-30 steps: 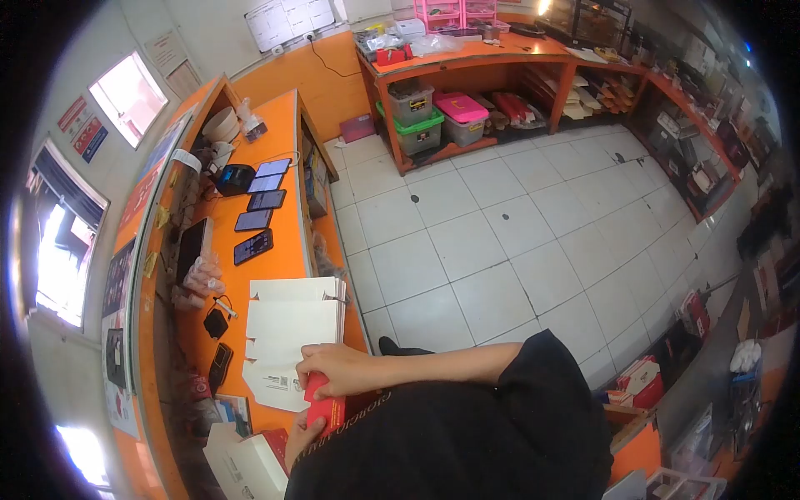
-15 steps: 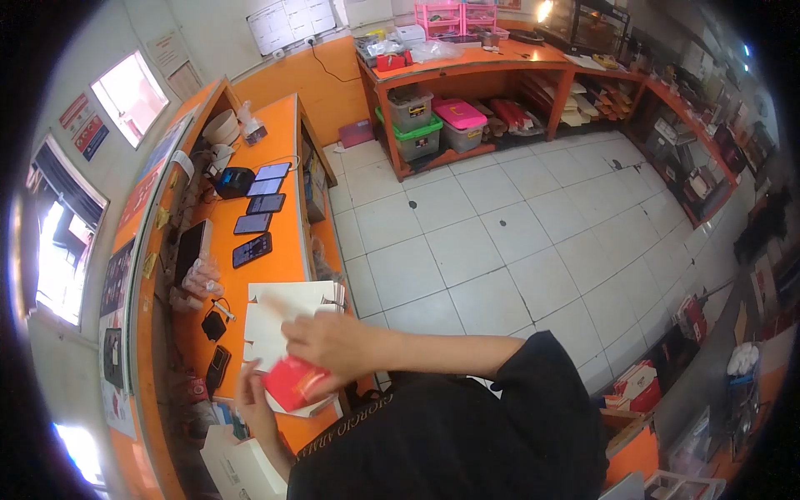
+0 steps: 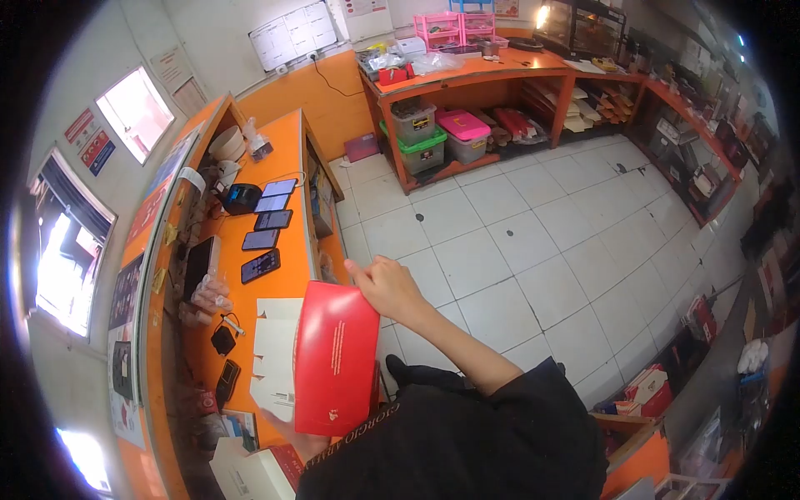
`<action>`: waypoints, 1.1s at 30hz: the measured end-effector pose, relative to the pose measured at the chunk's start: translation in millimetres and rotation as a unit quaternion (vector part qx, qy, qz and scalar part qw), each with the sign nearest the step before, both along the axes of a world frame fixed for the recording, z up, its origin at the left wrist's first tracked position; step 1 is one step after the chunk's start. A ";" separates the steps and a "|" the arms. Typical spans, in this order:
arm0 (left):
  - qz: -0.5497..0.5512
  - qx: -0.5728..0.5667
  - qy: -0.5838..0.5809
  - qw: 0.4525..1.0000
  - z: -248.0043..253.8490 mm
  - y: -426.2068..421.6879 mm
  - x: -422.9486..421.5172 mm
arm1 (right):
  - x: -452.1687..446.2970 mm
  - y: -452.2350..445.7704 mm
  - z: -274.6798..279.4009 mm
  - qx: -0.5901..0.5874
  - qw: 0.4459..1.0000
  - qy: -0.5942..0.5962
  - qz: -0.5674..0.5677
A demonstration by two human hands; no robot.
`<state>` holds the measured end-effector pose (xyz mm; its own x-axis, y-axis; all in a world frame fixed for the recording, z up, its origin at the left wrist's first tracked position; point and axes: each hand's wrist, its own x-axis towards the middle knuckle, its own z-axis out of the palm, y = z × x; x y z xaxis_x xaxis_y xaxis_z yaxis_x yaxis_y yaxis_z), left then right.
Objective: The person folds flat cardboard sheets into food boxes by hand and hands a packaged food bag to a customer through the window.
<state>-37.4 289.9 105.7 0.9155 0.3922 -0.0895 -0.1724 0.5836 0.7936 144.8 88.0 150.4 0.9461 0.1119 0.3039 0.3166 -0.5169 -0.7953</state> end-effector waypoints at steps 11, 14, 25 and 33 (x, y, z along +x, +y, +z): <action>-0.010 0.102 0.123 0.987 12.9 4.1 3.0 | -15.5 32.2 -43.0 -0.124 0.990 0.061 0.008; -0.016 0.022 0.094 0.995 18.3 12.4 16.0 | -49.6 52.6 -35.4 -0.147 0.963 -0.188 0.128; -0.159 -0.066 0.060 0.983 32.6 41.0 33.1 | -80.7 85.3 -18.0 0.058 0.810 -0.458 0.361; 0.101 0.245 -0.129 0.955 11.5 26.3 55.8 | -73.1 82.4 18.0 0.190 0.907 -0.273 0.259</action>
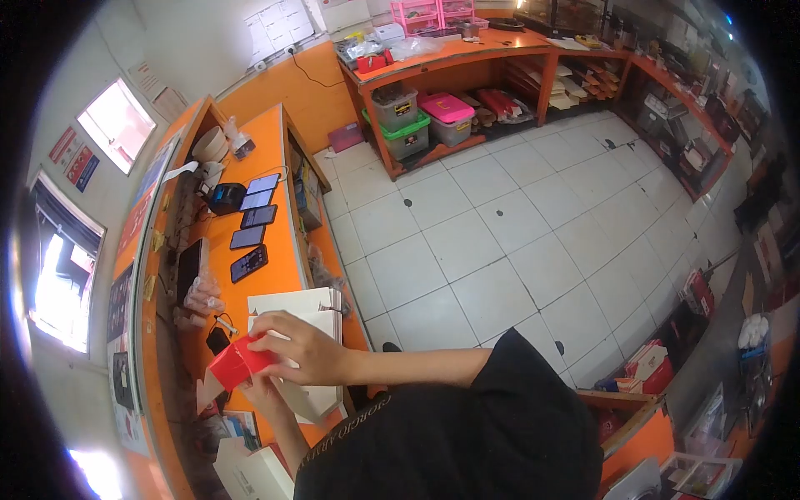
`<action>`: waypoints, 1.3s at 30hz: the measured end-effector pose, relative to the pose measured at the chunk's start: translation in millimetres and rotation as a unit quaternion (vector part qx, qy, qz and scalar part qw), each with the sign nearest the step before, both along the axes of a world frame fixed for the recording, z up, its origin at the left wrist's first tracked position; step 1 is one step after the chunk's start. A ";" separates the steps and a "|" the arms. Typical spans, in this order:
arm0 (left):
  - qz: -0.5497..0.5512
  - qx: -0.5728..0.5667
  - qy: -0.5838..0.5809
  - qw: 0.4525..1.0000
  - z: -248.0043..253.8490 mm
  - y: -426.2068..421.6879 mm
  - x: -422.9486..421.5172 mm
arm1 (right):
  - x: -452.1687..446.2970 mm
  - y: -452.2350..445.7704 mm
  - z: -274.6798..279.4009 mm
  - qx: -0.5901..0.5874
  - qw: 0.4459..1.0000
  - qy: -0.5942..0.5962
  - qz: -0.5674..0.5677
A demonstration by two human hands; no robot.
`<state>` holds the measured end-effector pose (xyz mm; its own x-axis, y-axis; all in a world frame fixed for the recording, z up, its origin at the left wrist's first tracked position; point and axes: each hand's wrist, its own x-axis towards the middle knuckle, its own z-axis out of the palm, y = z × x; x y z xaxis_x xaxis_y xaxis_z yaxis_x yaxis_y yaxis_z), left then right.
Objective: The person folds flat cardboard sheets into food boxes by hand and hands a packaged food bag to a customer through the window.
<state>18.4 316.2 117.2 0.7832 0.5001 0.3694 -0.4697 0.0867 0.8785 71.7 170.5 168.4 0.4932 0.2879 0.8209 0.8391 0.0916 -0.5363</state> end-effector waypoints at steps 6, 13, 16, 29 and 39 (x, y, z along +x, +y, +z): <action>-0.055 -0.064 -0.036 0.996 -1.5 3.1 -5.5 | 2.4 -3.5 1.7 -0.021 0.999 -0.029 -0.029; -0.044 -0.057 0.014 0.997 30.2 -11.3 -15.6 | 3.4 -10.6 -9.1 -0.032 0.995 -0.087 0.031; -0.029 0.027 0.070 0.997 34.8 -13.0 -18.5 | -1.2 -14.3 -4.8 -0.075 0.989 -0.111 -0.059; -0.276 -0.002 0.106 0.955 19.3 5.2 -34.8 | 4.9 -12.3 4.9 -0.148 0.985 -0.082 -0.018; -0.364 0.134 0.263 0.883 56.8 -4.0 -58.4 | 31.5 -21.1 3.4 -0.120 0.983 0.065 0.119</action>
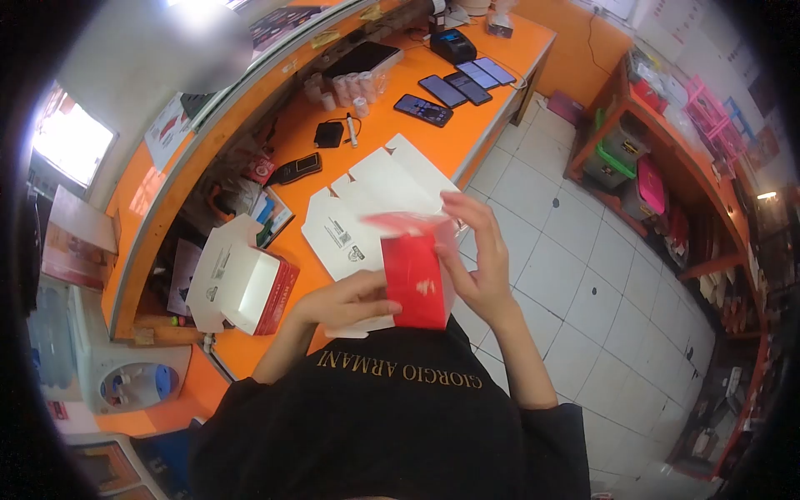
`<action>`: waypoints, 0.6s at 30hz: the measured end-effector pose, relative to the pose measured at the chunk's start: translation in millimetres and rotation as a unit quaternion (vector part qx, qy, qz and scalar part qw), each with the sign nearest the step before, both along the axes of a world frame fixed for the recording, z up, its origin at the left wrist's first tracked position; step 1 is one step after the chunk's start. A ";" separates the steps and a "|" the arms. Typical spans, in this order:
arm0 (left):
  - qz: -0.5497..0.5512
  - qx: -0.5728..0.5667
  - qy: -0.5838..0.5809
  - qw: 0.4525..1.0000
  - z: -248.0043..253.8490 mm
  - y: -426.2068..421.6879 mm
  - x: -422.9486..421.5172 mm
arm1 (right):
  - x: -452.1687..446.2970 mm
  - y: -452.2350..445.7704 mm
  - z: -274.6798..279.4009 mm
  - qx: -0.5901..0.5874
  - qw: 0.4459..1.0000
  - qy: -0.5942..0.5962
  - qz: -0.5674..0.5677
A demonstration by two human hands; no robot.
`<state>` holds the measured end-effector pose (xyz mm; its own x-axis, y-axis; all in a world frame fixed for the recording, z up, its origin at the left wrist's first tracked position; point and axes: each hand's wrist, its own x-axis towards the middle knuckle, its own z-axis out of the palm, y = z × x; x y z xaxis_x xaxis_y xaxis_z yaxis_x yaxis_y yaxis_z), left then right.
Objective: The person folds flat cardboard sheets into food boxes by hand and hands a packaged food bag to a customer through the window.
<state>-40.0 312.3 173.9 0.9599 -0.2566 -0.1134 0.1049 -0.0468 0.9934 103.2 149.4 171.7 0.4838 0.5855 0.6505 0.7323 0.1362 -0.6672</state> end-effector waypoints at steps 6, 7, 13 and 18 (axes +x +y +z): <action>-0.034 0.191 -0.080 0.978 -1.8 14.6 -11.0 | 2.9 0.7 16.6 -0.129 0.979 -0.022 0.154; -0.023 0.191 -0.079 0.978 -3.5 17.9 -13.6 | 2.3 4.1 18.4 -0.189 0.958 -0.062 0.204; 0.060 0.457 0.007 0.887 13.5 31.7 -33.5 | -22.9 33.7 -4.3 -0.136 0.962 -0.150 0.186; 0.143 0.467 0.037 0.872 14.4 33.8 -50.8 | -36.0 49.1 -7.0 -0.046 0.984 -0.125 0.115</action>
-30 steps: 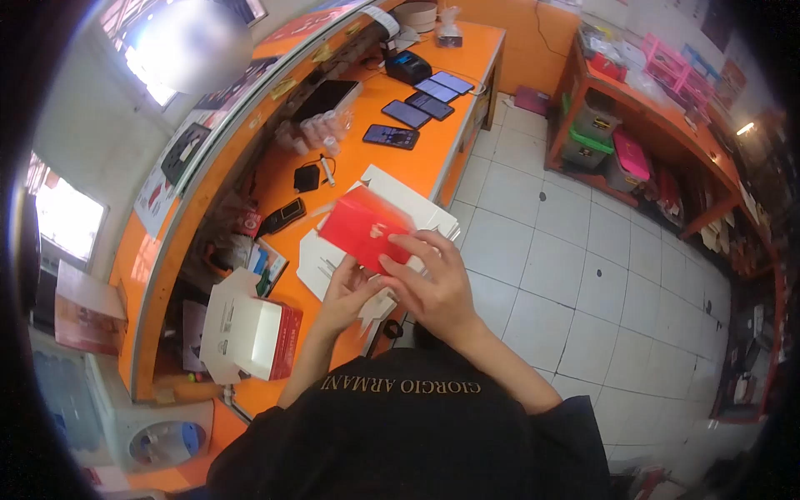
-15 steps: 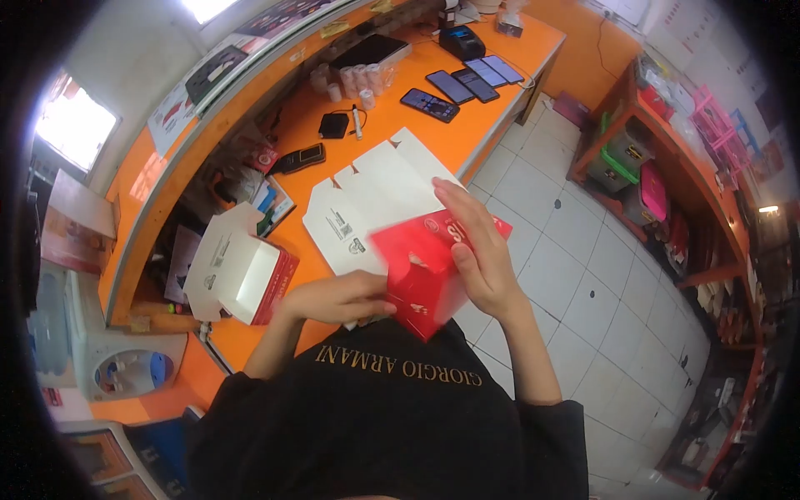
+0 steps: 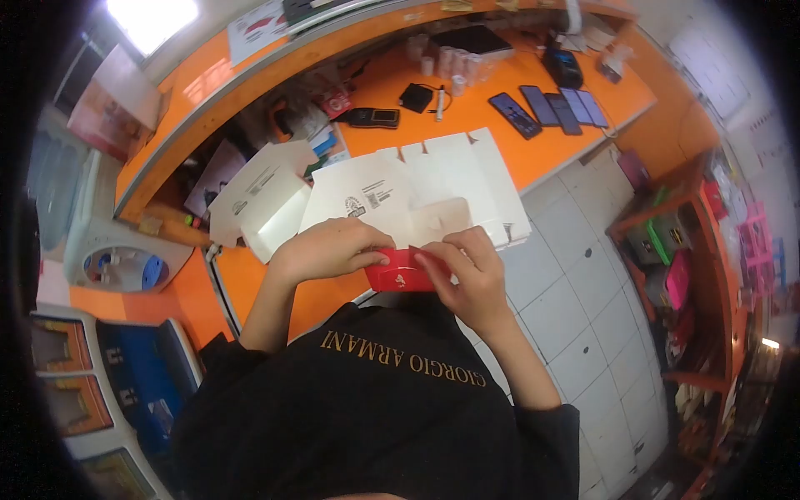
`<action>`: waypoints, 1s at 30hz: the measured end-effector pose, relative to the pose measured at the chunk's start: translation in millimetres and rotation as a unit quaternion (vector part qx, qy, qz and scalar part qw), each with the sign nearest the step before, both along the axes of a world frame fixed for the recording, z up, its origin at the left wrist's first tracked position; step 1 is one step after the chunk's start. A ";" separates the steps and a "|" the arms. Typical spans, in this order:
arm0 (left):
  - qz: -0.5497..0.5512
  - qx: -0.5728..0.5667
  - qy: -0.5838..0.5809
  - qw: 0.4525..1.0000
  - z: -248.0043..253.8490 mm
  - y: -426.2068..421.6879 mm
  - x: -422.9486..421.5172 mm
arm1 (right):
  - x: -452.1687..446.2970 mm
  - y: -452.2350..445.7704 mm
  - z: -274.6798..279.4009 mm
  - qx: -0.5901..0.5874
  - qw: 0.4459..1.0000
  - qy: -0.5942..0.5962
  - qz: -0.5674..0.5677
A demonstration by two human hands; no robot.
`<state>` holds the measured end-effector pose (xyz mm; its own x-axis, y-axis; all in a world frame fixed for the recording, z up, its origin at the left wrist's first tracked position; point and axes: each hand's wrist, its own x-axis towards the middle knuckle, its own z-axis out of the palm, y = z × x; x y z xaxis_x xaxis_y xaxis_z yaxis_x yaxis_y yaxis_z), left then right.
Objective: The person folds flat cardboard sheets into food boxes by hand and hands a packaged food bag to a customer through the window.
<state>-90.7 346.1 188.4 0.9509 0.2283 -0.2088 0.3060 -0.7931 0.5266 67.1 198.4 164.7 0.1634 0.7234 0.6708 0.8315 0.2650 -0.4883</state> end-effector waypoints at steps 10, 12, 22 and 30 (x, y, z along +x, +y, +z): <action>0.053 0.053 -0.010 0.997 7.3 3.0 -31.4 | -21.1 31.9 -9.9 -0.130 0.979 0.031 0.152; 0.059 0.054 -0.008 0.997 5.6 2.0 -34.0 | -21.6 40.5 -12.0 -0.157 0.972 0.027 0.173; 0.168 0.158 -0.412 0.881 -20.1 -19.4 -37.0 | -11.9 60.3 12.2 -0.197 0.945 0.260 0.033; 0.293 0.054 -0.402 0.866 -57.8 -7.5 -49.3 | -85.9 63.9 -4.5 -0.068 0.971 0.174 0.148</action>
